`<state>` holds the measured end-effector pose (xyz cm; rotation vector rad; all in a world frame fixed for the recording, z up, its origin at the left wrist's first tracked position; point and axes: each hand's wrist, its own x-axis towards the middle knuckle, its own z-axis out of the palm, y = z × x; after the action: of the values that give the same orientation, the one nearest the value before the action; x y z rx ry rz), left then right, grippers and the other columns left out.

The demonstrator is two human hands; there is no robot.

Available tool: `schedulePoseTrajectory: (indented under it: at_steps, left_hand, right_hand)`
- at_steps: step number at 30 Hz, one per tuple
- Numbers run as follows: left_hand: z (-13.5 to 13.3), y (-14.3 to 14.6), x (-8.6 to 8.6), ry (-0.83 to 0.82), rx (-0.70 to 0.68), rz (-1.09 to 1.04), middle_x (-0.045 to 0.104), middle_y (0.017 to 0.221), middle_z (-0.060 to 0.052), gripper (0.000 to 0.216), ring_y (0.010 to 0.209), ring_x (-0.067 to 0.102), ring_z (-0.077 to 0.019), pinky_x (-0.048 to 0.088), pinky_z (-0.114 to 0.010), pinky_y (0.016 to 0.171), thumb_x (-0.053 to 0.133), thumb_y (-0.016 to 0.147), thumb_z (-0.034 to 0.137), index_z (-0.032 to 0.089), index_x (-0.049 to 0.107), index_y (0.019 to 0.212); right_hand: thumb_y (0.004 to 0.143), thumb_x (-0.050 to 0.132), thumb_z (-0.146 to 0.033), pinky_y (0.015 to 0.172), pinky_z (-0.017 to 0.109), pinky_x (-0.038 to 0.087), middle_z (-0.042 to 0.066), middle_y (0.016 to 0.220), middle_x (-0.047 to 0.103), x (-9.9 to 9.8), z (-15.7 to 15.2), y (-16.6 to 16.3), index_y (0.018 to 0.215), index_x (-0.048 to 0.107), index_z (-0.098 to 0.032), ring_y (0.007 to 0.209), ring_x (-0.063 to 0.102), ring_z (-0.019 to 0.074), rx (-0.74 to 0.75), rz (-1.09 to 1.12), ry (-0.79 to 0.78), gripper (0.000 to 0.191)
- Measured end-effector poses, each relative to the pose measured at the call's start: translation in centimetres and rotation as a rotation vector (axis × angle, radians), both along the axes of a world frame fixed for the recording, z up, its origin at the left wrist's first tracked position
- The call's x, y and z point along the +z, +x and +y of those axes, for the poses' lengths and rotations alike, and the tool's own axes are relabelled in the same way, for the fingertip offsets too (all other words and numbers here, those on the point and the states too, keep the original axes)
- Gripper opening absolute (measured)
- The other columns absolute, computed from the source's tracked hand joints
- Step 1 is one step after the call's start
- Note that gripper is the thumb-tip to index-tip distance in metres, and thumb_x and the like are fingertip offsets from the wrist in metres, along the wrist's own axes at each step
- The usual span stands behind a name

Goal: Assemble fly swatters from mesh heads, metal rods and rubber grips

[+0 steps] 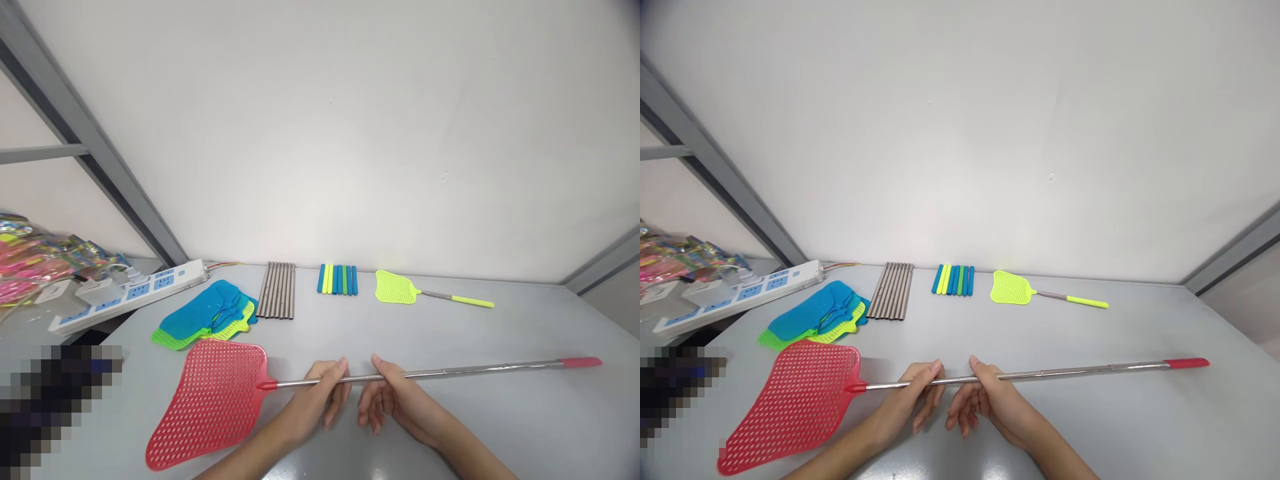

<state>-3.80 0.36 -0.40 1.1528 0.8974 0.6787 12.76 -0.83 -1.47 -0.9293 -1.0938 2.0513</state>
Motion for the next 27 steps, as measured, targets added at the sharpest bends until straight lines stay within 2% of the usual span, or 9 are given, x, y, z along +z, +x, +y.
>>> schedulePoseTrajectory:
  at_steps: [5,9,14,19,27]
  left_hand:
    - [0.2,-0.6,-0.3,0.031,0.127,-0.08,0.032,0.028,0.006,0.049,0.028,0.029,-0.0063,0.028,-0.019,0.039,0.021,0.085,0.04,0.015,0.048,0.052]
    - [0.9,-0.9,-0.4,0.054,0.185,-0.119,0.029,0.026,0.006,0.048,0.027,0.027,-0.0058,0.026,-0.019,0.039,0.024,0.084,0.037,0.015,0.046,0.047]
    - [0.7,-1.0,0.5,-0.002,0.002,-0.074,0.035,0.026,0.005,0.048,0.026,0.031,-0.0067,0.028,-0.02,0.039,0.024,0.084,0.037,0.014,0.049,0.05]
    - [0.3,-0.9,1.6,-0.037,-0.131,-0.092,0.04,0.028,0.003,0.05,0.027,0.034,-0.0075,0.033,-0.022,0.045,0.024,0.083,0.041,0.014,0.05,0.051]
    - [0.5,-1.0,0.9,-0.095,-0.205,-0.182,0.041,0.029,0.003,0.051,0.026,0.034,-0.0081,0.032,-0.021,0.04,0.02,0.083,0.043,0.013,0.051,0.056]
  right_hand:
    - [0.081,0.015,-0.053,0.053,0.026,0.033,0.012,0.06,0.062,0.1,0.4,0.7,0.061,0.063,-0.007,0.046,0.049,0.0112,-0.064,-0.034,0.012,0.07]
    - [0.083,0.018,-0.048,0.055,0.027,0.033,0.012,0.062,0.062,0.4,0.6,1.0,0.061,0.064,-0.007,0.048,0.047,0.0112,-0.099,-0.054,0.037,0.065]
    - [0.085,0.016,-0.043,0.052,0.026,0.033,0.011,0.057,0.06,0.3,0.5,1.2,0.056,0.065,-0.007,0.05,0.047,0.0116,-0.085,-0.034,0.095,0.067]
    - [0.084,0.011,-0.044,0.04,0.023,0.025,0.013,0.06,0.061,0.1,0.6,1.4,0.059,0.066,-0.006,0.046,0.047,0.0113,0.002,-0.035,0.102,0.071]
    - [0.084,0.009,-0.047,0.04,0.023,0.026,0.012,0.061,0.062,0.0,0.6,1.3,0.06,0.066,-0.007,0.047,0.048,0.0109,0.021,-0.043,0.151,0.074]
